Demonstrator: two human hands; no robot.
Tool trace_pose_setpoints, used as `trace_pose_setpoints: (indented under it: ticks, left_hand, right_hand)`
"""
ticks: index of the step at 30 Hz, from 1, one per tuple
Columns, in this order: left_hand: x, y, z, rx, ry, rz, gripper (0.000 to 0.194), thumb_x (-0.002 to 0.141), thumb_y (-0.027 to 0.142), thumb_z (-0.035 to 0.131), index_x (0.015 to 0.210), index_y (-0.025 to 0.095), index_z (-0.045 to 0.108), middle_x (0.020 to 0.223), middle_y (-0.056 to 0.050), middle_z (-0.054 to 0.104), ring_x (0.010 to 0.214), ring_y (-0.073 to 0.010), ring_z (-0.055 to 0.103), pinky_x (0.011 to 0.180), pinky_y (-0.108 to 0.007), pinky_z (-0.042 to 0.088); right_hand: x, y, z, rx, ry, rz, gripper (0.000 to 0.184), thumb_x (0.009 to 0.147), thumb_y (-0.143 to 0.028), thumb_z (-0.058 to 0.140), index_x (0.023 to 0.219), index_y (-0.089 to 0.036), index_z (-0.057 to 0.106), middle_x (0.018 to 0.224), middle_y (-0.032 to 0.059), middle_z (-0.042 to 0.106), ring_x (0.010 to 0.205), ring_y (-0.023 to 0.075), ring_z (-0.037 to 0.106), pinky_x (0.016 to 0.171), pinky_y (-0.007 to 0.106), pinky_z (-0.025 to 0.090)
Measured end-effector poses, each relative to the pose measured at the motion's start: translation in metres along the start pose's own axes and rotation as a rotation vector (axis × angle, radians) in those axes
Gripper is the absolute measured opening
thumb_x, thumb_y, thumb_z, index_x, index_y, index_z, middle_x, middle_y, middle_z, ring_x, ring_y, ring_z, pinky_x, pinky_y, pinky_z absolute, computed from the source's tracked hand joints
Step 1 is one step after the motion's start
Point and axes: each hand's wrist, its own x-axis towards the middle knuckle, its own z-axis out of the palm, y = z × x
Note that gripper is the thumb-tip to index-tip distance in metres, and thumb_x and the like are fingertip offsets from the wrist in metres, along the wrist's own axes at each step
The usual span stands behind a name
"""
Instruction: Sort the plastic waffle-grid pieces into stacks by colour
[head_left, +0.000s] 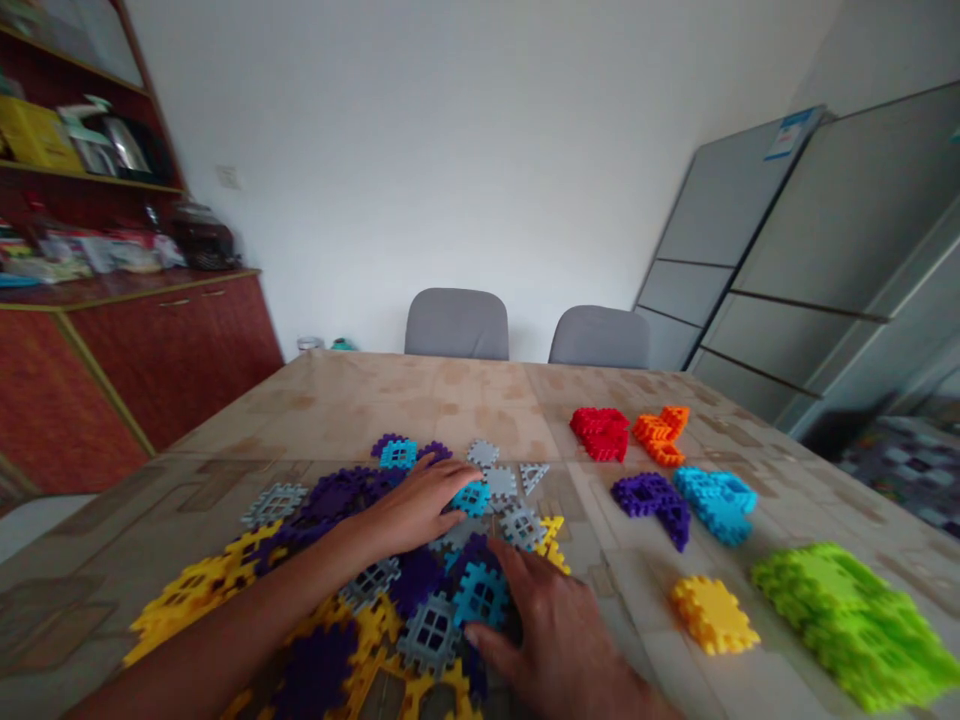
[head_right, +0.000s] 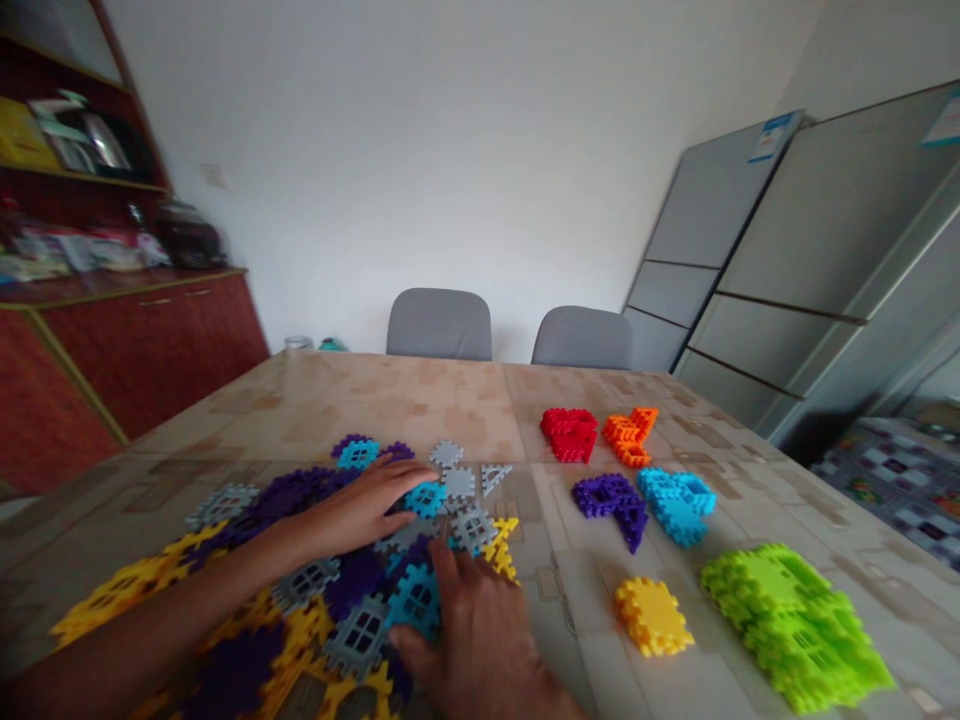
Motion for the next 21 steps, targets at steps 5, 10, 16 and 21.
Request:
trace_pose_setpoints:
  ticks: [5,10,16,21]
  left_hand:
    - [0.008,-0.004,0.001,0.007,0.004,0.004,0.046,0.082,0.017,0.072,0.126,0.025,0.061,0.126,-0.008,0.068,0.121,-0.0282,0.058,0.109,-0.046,0.037]
    - [0.004,-0.009,-0.004,-0.005,0.064,-0.048,0.048,0.079,0.021,0.073,0.126,0.021,0.062,0.119,-0.010,0.068,0.116,-0.0307,0.060,0.106,-0.046,0.041]
    - [-0.014,-0.002,-0.018,-0.103,0.154,-0.093,0.050,0.087,0.030,0.060,0.136,0.024,0.052,0.135,-0.007,0.062,0.119,-0.0254,0.061,0.104,-0.035,0.046]
    - [-0.046,0.019,-0.030,-0.199,0.115,-0.114,0.051,0.087,0.035,0.062,0.137,0.029,0.053,0.139,-0.004,0.062,0.121,-0.0257,0.061,0.106,-0.035,0.045]
  right_hand:
    - [0.003,-0.003,0.008,-0.111,-0.038,-0.002,0.076,0.077,-0.039,0.074,0.145,-0.017,0.047,0.134,0.0211,0.056,0.123,0.0423,0.052,0.102,0.058,0.043]
    - [0.012,0.003,0.007,-0.051,0.000,-0.053,0.057,0.076,-0.035,0.076,0.127,-0.018,0.060,0.126,0.0156,0.059,0.116,0.0358,0.056,0.099,0.050,0.048]
    - [0.007,0.032,-0.031,0.057,0.002,-0.186,0.055,0.075,-0.026,0.077,0.127,-0.021,0.060,0.120,0.0097,0.063,0.108,0.0272,0.061,0.095,0.039,0.048]
    - [-0.029,0.039,-0.071,0.245,-0.318,-0.343,0.041,0.078,-0.027,0.075,0.118,-0.030,0.068,0.115,0.0022,0.069,0.104,0.0244,0.065,0.088,0.033,0.051]
